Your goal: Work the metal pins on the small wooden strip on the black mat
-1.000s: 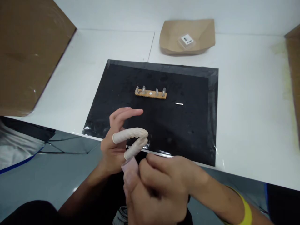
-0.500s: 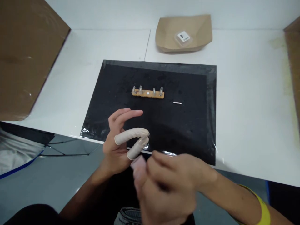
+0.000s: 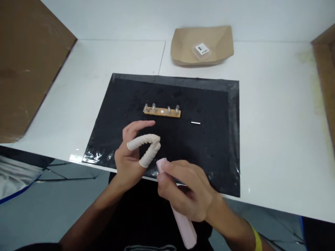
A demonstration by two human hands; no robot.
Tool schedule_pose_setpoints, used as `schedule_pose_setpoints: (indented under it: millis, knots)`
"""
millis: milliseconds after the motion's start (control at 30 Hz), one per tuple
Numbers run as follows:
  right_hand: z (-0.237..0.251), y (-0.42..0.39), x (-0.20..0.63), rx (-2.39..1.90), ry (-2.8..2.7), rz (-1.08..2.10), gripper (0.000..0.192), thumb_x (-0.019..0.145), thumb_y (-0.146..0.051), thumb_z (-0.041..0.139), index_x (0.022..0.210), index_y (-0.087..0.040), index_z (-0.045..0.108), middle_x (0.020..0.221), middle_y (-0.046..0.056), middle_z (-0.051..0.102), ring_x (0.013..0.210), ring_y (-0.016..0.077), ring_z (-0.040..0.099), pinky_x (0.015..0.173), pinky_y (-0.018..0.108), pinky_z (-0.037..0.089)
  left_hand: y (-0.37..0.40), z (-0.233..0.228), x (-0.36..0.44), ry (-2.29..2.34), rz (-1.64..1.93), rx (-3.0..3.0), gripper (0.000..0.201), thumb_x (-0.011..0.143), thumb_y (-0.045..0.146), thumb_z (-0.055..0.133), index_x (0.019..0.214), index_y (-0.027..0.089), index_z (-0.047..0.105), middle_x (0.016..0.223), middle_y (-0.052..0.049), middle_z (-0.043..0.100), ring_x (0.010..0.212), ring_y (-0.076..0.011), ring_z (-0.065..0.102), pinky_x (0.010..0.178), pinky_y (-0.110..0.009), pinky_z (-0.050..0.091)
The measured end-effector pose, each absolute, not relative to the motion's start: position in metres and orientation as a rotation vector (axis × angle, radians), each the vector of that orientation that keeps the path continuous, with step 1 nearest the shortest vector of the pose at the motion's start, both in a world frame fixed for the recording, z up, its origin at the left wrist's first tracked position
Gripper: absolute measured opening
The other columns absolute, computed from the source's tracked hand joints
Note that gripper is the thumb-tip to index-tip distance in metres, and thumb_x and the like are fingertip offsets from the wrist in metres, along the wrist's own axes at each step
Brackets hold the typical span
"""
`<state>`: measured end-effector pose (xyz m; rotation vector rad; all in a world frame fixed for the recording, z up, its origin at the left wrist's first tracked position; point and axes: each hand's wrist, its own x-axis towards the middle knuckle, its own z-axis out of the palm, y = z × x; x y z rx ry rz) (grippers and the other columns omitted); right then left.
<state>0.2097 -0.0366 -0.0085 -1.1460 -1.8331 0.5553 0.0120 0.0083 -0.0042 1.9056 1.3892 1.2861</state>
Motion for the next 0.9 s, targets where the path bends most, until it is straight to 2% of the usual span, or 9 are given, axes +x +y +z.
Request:
schedule_pose_setpoints:
  millis: [100, 167, 467, 667, 900]
  knots:
    - [-0.013, -0.040, 0.194, -1.083, -1.842, 0.326, 0.024, 0.089, -0.006, 0.076, 0.106, -0.022, 0.070, 0.107, 0.005, 0.075, 0.093, 0.0141, 0.076, 0.077, 0.024, 0.067, 0.029, -0.007, 0.007, 1.557, 1.173, 2.038, 0.005, 0.095, 0.023, 0.076, 0.095, 0.027, 0.076, 0.133, -0.003, 0.073, 0.130, -0.0282, 0.057, 0.115, -0.055, 0.041]
    - [-0.015, -0.044, 0.184, -1.102, -1.814, 0.215, 0.029, 0.086, -0.001, 0.076, 0.108, -0.017, 0.069, 0.108, 0.008, 0.072, 0.091, 0.0135, 0.074, 0.076, 0.022, 0.066, 0.045, -0.009, 0.004, 1.610, 1.102, 2.089, 0.004, 0.094, 0.023, 0.077, 0.093, 0.027, 0.077, 0.135, -0.002, 0.073, 0.132, -0.0287, 0.056, 0.115, -0.054, 0.040]
    - [-0.026, -0.049, 0.171, -1.146, -1.673, 0.390, 0.027, 0.089, -0.001, 0.073, 0.111, -0.017, 0.067, 0.111, 0.008, 0.068, 0.094, 0.0130, 0.073, 0.079, 0.023, 0.066, 0.087, -0.017, 0.010, 1.774, 0.919, 2.114, 0.005, 0.094, 0.023, 0.076, 0.095, 0.027, 0.079, 0.141, -0.002, 0.071, 0.135, -0.0327, 0.053, 0.111, -0.056, 0.034]
    - [-0.032, -0.052, 0.171, -1.189, -1.593, 0.467, 0.025, 0.090, -0.003, 0.073, 0.110, -0.017, 0.067, 0.110, 0.007, 0.069, 0.097, 0.0133, 0.071, 0.082, 0.026, 0.065, 0.092, -0.021, 0.015, 1.808, 0.917, 2.108, 0.024, 0.090, 0.022, 0.080, 0.112, 0.031, 0.077, 0.144, -0.002, 0.070, 0.136, -0.0328, 0.052, 0.109, -0.055, 0.031]
    - [-0.030, -0.054, 0.170, -1.199, -1.585, 0.492, 0.024, 0.091, -0.003, 0.071, 0.109, -0.019, 0.067, 0.109, 0.007, 0.069, 0.094, 0.0133, 0.072, 0.078, 0.025, 0.064, 0.094, -0.025, 0.016, 1.865, 0.918, 2.097, 0.032, 0.090, 0.024, 0.080, 0.121, 0.030, 0.073, 0.147, -0.004, 0.068, 0.138, -0.0338, 0.051, 0.110, -0.055, 0.030]
